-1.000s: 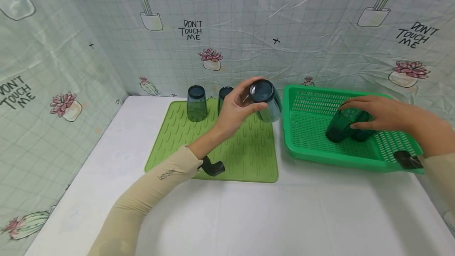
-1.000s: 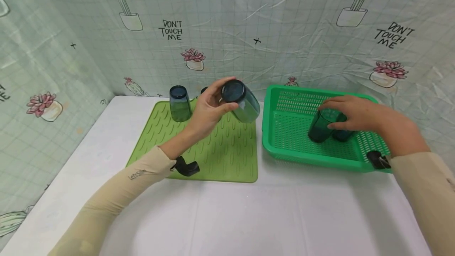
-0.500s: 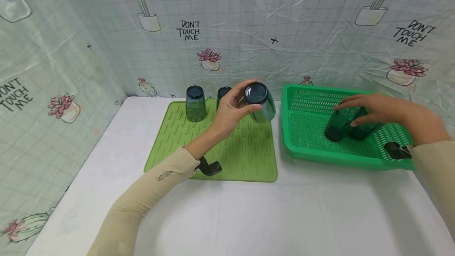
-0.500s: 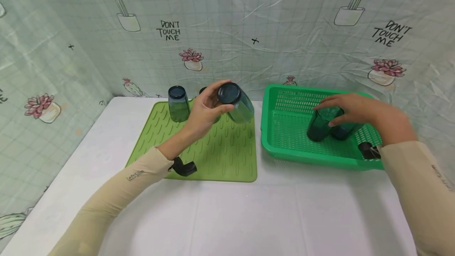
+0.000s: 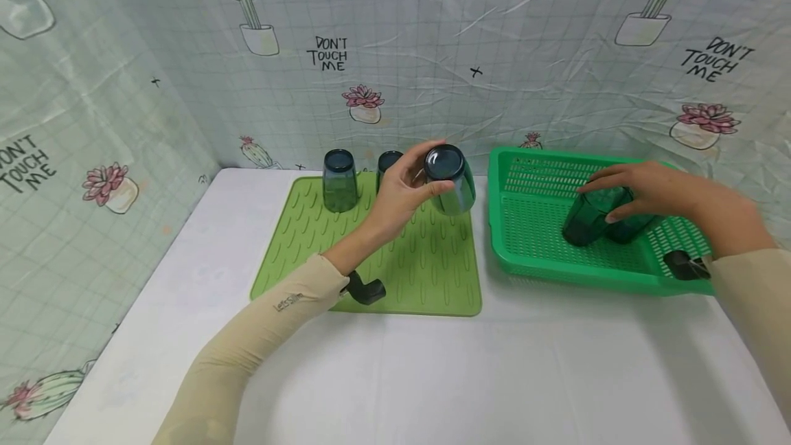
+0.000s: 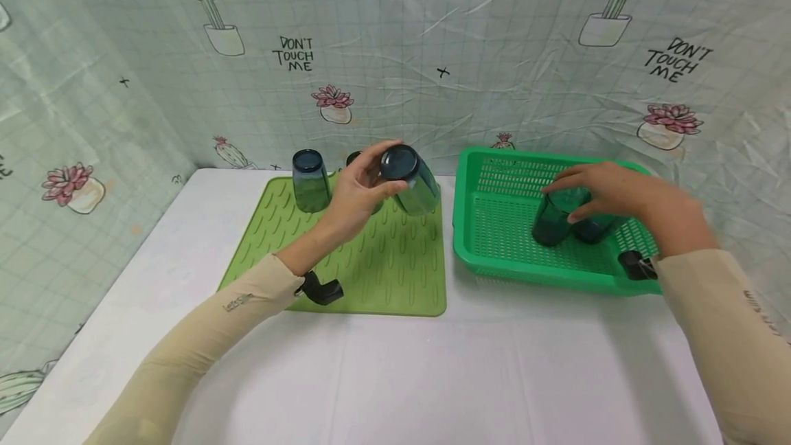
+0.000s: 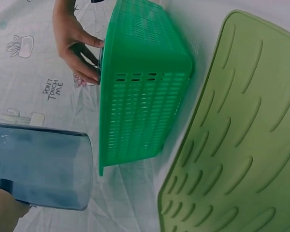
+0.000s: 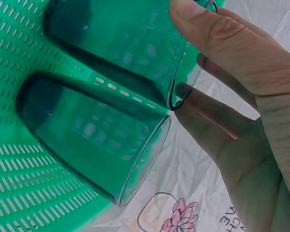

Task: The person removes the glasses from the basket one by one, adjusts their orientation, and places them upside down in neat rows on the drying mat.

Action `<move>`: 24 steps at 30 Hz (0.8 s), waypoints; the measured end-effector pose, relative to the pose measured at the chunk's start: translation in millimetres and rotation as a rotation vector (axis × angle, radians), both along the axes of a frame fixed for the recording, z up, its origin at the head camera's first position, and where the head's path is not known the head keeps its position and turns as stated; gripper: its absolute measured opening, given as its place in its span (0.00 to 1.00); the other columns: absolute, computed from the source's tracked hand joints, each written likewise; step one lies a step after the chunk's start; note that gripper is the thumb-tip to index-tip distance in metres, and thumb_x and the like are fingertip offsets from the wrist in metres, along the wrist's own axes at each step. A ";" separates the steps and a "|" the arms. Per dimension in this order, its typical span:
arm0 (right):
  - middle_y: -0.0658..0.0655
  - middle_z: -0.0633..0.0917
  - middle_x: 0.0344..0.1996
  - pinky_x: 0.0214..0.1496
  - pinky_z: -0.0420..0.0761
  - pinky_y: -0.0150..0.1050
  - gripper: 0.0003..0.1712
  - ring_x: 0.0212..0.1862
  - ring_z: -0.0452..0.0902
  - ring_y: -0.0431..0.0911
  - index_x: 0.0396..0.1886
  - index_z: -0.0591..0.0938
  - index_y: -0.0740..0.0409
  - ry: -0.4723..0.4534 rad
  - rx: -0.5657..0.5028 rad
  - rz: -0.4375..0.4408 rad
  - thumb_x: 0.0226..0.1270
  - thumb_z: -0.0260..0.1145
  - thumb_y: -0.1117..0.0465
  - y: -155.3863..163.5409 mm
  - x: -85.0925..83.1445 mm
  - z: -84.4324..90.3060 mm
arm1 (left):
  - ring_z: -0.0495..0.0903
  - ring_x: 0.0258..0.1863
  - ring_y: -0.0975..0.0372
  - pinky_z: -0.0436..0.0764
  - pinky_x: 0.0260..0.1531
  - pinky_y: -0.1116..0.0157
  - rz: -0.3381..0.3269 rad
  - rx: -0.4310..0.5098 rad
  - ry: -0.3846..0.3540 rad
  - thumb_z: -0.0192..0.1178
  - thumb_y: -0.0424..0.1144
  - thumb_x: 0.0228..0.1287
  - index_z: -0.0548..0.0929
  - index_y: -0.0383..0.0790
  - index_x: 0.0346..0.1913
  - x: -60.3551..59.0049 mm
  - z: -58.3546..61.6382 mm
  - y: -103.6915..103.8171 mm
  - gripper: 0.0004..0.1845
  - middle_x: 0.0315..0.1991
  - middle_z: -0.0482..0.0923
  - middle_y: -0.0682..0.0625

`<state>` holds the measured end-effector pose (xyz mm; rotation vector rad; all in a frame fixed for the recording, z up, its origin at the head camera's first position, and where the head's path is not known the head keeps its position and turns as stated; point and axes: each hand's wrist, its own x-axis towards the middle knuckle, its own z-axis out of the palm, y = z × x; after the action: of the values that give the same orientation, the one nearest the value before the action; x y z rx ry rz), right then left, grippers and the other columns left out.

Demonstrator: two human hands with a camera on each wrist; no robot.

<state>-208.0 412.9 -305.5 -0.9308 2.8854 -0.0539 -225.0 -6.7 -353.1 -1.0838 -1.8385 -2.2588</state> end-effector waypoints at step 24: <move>0.65 0.76 0.67 0.54 0.78 0.66 0.37 0.64 0.73 0.68 0.65 0.80 0.55 -0.101 -0.062 -0.033 0.55 0.81 0.56 8.0 -7.3 2.1 | 0.72 0.69 0.58 0.72 0.69 0.62 0.083 -0.061 -0.143 0.66 0.25 0.66 0.70 0.38 0.73 -26.2 -16.8 18.1 0.33 0.70 0.71 0.44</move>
<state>-215.3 421.0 -303.4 -0.8647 2.8202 -0.1892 -251.2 11.5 -369.9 -0.8561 -1.9773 -2.3025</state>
